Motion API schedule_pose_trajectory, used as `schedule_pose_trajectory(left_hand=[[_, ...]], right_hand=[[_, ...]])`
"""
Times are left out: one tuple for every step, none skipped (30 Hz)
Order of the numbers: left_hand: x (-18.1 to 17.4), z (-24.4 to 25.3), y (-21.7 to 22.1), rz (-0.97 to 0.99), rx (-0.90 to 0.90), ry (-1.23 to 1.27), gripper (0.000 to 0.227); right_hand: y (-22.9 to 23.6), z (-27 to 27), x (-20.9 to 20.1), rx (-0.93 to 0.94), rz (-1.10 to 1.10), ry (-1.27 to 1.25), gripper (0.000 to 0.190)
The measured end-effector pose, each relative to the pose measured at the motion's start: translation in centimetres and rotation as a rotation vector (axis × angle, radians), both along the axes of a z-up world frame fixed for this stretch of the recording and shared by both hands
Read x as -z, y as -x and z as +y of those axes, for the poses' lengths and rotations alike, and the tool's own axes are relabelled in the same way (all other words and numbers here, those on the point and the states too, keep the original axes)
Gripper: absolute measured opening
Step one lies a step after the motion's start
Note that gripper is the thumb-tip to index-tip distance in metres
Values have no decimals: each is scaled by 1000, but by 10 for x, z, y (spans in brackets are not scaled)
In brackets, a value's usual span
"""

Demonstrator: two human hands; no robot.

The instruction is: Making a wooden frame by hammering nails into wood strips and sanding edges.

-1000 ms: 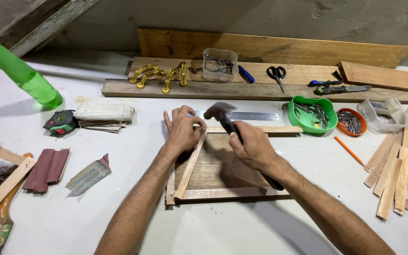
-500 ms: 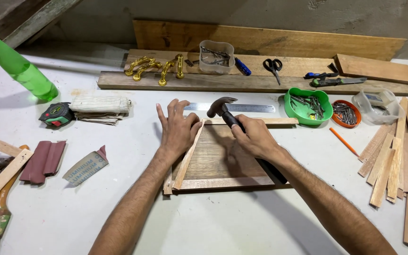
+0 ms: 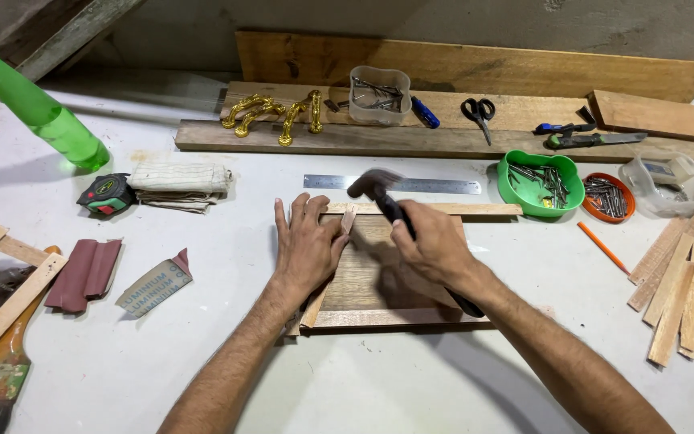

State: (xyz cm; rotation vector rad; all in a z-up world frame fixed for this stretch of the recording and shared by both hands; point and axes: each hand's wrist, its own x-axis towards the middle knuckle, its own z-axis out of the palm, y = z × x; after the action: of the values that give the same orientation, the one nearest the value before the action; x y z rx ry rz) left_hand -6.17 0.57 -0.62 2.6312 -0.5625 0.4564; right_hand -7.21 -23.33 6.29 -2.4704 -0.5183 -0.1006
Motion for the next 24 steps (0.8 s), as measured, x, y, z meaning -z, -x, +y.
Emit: schedule_pose_trajectory(left_hand=[[-2,0,0,-2,0,-1,25],[-4,0,1,31,-5,-21,25],[-6,0,2,63,-11,-41,24],[-8,0,2,60,-12,-39,24],[-10,-1,2,69,-14,-52,24],[-12,-2,2,78,-13,-65,23],[-12,-1,2,74,-11,-64,23],[-11,-1,2,82,-8,-57,24],[-10,-1,2,90,-4,-50,25],[-11,-1,3,88,-4,-50,25],[-12,-1,4,87,-8,-50,24],[-14,-1,5,85,-10,-51,23],[-12,-1,3,83,-9,-51,23],[-10,-1,3,82,-8,-47,24],[-8,-1,2,82,-8,-42,25],[-8,-1,3,81,-5,-42,25],[-9,-2,4,109,-17,-47,25],[-11,-3,2,134,-30,-52,25],[-10,-2,1,129,-29,-51,25],[-7,-1,1,107,-18,-53,26],[-5,0,0,85,-7,-54,27],[-9,0,0,82,-8,-53,27],[-12,0,0,118,-13,-55,24],[-15,0,0,153,-19,-58,22]], right_hand=[[-3,0,6,0,-2,-1,27],[-6,0,12,-44,22,-20,27],[-8,-1,18,-89,46,-39,27],[-6,2,3,-90,43,-37,27],[-3,5,-12,-14,52,7,27],[0,8,-27,65,62,50,28],[2,5,-35,67,58,51,28],[5,3,-43,24,-19,-11,28],[7,1,-50,-19,-97,-73,29],[10,2,-53,-18,-99,-73,29],[14,3,-56,-14,-113,-97,30],[17,4,-59,-7,-127,-121,30],[12,5,-43,-6,-130,-121,30],[8,4,-26,1,-45,-20,29],[4,4,-10,8,39,80,28],[2,3,-3,10,38,80,28],[0,1,4,-25,43,59,28],[-4,0,10,-62,45,38,28],[1,4,-6,-60,41,39,28],[5,8,-22,1,63,49,28],[10,13,-38,63,85,60,29],[11,12,-41,62,82,62,29],[13,11,-43,21,-24,-27,29],[15,10,-46,-20,-131,-117,29]])
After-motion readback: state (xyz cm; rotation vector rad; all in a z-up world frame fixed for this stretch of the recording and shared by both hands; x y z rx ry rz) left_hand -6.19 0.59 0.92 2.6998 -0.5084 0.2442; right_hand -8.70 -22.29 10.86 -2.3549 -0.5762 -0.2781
